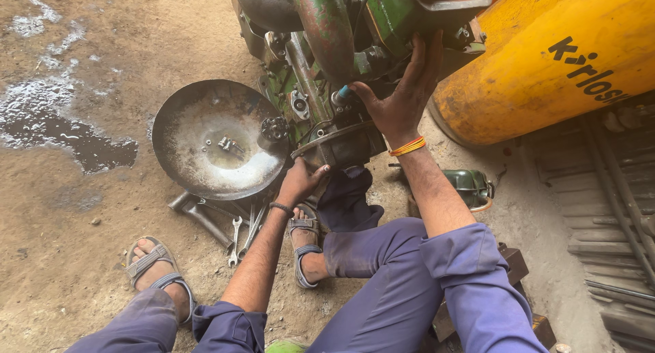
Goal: The person sits on the floor and uses a wrench to loosen and remove bolts from a green engine block, placing them into a metal pan. They wipe the engine surface with a dark cloth and continue adjusting components with the wrench.
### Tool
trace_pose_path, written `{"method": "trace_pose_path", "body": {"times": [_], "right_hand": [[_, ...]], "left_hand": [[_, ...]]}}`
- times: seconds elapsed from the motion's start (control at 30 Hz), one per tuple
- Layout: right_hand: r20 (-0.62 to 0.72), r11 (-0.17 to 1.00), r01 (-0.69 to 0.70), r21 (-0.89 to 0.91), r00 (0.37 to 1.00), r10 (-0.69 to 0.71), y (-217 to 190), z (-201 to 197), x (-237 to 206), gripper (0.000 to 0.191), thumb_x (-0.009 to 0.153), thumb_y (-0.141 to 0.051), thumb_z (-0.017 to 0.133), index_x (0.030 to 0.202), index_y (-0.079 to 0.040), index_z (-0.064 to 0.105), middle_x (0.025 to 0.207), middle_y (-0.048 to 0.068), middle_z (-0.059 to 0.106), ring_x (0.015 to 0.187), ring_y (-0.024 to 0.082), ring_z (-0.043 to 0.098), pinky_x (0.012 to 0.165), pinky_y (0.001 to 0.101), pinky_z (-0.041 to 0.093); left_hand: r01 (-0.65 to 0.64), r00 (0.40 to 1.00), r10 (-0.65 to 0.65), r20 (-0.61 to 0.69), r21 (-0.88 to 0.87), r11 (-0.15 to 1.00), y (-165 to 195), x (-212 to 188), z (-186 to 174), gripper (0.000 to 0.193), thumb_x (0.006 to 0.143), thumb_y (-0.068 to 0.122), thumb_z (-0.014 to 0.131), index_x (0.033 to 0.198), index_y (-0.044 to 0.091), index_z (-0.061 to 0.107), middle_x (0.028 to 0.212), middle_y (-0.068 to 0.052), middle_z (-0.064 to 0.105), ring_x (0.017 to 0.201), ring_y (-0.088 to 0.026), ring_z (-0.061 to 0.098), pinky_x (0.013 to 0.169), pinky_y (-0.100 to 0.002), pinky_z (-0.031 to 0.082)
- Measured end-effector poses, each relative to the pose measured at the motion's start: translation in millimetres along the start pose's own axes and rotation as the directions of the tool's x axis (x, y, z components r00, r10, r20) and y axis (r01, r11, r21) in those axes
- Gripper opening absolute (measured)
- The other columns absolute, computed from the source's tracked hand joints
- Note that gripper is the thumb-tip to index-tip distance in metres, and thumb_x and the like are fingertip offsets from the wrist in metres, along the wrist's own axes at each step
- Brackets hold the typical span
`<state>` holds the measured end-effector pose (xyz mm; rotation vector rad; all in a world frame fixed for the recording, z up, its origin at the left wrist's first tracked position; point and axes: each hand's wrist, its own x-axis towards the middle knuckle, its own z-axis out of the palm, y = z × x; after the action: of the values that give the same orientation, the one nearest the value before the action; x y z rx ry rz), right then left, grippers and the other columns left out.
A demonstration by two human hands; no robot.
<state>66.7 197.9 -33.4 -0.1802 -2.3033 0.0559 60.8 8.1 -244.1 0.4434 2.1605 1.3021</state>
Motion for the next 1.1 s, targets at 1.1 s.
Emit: {"method": "trace_pose_path", "body": {"times": [1.1], "right_hand": [[-0.009, 1.0, 0.016, -0.003, 1.0, -0.016, -6.1, -2.3, -2.5, 0.125, 0.086, -0.081, 0.083, 0.166, -0.008, 0.021, 0.172, 0.026, 0.013, 0.16, 0.043, 0.02, 0.133, 0.0538, 0.025]], "left_hand": [[-0.002, 1.0, 0.003, 0.02, -0.021, 1.0, 6.1, -7.4, -9.5, 0.078, 0.086, 0.06, 0.073, 0.114, -0.009, 0.05, 0.093, -0.025, 0.074, 0.096, -0.041, 0.074, 0.084, -0.047, 0.057]]}}
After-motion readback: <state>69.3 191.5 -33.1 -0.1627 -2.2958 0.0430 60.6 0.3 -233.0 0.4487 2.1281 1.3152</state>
